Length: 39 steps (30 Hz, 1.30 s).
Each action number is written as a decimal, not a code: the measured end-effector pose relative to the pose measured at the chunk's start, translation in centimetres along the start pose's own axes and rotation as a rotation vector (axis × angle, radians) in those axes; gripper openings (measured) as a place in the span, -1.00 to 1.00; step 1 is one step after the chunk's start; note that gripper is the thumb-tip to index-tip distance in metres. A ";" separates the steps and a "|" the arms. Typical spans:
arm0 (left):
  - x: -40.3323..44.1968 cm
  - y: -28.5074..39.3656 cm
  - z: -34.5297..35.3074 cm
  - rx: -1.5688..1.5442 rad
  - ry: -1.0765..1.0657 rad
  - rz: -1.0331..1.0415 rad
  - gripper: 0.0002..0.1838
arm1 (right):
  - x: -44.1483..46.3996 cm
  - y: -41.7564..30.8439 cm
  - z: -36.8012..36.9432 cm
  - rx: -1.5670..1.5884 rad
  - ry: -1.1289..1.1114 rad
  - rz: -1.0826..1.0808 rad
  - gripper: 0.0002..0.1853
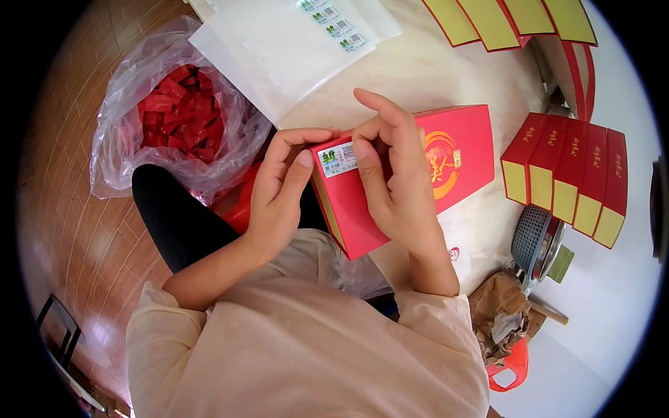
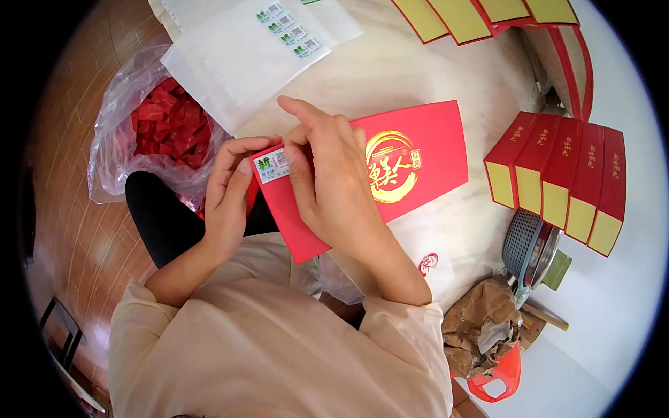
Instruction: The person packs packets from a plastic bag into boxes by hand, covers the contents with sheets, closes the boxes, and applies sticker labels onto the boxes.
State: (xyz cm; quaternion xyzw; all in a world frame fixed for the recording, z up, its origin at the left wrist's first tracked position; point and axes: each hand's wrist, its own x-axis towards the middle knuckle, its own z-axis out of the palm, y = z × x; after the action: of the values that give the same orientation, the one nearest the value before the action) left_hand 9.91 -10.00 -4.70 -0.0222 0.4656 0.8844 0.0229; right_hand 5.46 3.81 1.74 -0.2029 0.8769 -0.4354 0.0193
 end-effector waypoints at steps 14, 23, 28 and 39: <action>0.0 0.2 -0.4 0.193 -0.062 0.049 -0.63 | 0.0 0.1 0.4 -0.103 0.057 -0.104 -0.49; 0.1 0.4 -0.1 0.231 -0.035 0.061 -0.65 | -0.1 -0.4 1.1 -0.475 0.089 -0.233 -0.50; 0.5 0.3 0.1 0.219 -0.044 0.059 -0.68 | 0.6 0.8 -0.4 -0.680 0.247 -0.095 -0.60; 3.3 1.7 1.1 0.422 -0.112 -0.027 -0.77 | 1.3 3.0 -2.2 -0.635 0.383 -0.045 -0.88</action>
State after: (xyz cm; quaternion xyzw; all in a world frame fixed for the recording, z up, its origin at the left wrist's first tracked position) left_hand 6.52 -9.97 -2.84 0.0259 0.6380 0.7669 0.0645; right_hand 2.78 6.61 0.94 -0.1327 0.9513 -0.1720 -0.2187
